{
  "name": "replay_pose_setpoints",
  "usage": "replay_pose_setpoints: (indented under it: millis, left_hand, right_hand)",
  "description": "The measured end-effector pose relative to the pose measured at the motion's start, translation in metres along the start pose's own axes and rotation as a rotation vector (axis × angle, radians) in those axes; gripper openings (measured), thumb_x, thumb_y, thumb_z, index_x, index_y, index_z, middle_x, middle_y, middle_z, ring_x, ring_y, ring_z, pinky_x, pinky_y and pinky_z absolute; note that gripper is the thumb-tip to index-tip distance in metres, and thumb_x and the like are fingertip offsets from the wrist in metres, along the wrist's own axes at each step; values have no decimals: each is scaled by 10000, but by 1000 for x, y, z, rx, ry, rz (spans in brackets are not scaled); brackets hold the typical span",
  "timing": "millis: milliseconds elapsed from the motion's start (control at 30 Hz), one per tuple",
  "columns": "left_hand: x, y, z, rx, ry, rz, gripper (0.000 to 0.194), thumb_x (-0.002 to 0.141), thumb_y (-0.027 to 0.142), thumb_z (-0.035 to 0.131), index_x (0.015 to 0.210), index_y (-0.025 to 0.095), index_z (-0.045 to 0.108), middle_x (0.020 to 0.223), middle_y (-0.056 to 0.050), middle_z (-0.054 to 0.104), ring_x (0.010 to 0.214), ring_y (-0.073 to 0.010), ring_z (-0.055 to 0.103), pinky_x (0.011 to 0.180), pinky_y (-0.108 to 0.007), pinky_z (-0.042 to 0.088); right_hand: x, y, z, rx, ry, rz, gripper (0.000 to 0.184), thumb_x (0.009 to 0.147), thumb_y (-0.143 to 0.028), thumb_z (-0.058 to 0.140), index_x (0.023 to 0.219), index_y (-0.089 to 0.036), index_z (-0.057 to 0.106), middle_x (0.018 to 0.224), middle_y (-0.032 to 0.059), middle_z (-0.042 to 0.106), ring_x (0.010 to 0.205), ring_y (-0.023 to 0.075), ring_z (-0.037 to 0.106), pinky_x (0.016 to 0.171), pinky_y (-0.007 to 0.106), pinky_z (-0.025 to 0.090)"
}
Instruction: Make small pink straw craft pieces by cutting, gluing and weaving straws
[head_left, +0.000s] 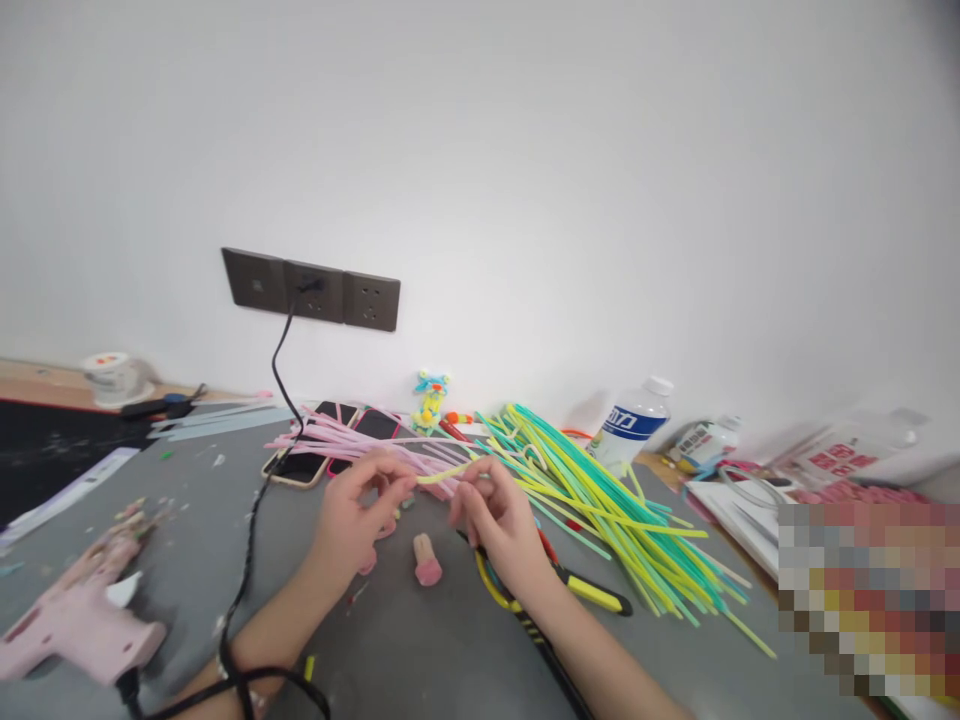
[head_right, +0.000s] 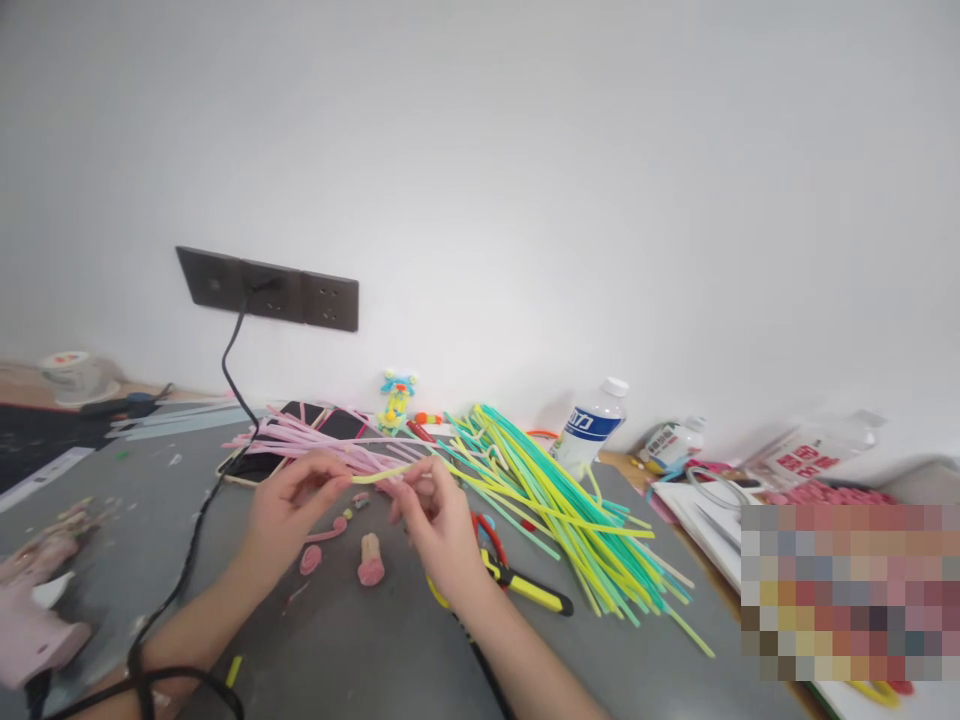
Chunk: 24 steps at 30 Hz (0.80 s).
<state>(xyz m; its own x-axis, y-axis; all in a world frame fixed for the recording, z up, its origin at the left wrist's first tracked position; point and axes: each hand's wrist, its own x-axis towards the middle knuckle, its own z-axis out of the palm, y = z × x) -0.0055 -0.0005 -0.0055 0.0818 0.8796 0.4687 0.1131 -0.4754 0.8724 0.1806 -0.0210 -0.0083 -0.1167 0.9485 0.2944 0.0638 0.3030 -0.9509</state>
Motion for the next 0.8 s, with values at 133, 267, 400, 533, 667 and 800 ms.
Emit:
replay_pose_setpoints:
  millis: [133, 267, 400, 533, 667, 800]
  left_hand:
    - [-3, 4, 1, -93, -1, 82, 107, 848, 203, 669, 742, 206, 683, 720, 13, 641, 682, -131, 577, 620, -218, 444]
    - [-4, 3, 6, -110, -132, 72, 93, 839, 201, 695, 748, 205, 712, 713, 1, 662, 696, -144, 585, 633, -235, 442]
    - [-3, 5, 6, -57, -229, 55, 100, 844, 189, 696, 750, 209, 723, 711, 1, 676, 717, -143, 592, 632, -226, 428]
    - [-2, 8, 3, 5, -313, 111, 113, 836, 188, 708, 728, 208, 735, 707, -4, 679, 705, -133, 587, 607, -212, 409]
    - [-1, 9, 3, 22, -364, 88, 125, 828, 198, 701, 709, 204, 739, 680, -5, 675, 689, -136, 588, 614, -220, 414]
    - [-1, 8, 6, -54, -258, -136, 131, 818, 264, 679, 716, 192, 719, 669, -7, 658, 643, -141, 578, 572, -229, 424]
  right_hand:
    - [-2, -2, 3, 288, -259, 106, 325, 895, -480, 629, 936, -158, 608, 662, 7, 675, 396, 69, 523, 418, 186, 402]
    - [-3, 0, 7, 482, -213, 87, 233, 881, -391, 689, 914, -176, 607, 710, -1, 700, 472, 78, 615, 476, 175, 453]
    - [-3, 8, 6, 529, -147, 110, 226, 893, -361, 687, 828, -168, 590, 640, -11, 688, 476, 63, 610, 497, 153, 446]
    - [-2, 13, 4, 545, -134, 176, 249, 833, -363, 754, 806, -163, 607, 553, -29, 648, 443, 63, 568, 460, 150, 441]
    - [0, 11, 3, 522, -121, 204, 270, 793, -368, 788, 785, -159, 618, 509, -49, 611, 415, 52, 525, 438, 142, 427]
    - [2, 8, 2, 546, -51, 180, 284, 785, -378, 792, 768, -166, 603, 564, -25, 669, 463, 76, 587, 495, 174, 481]
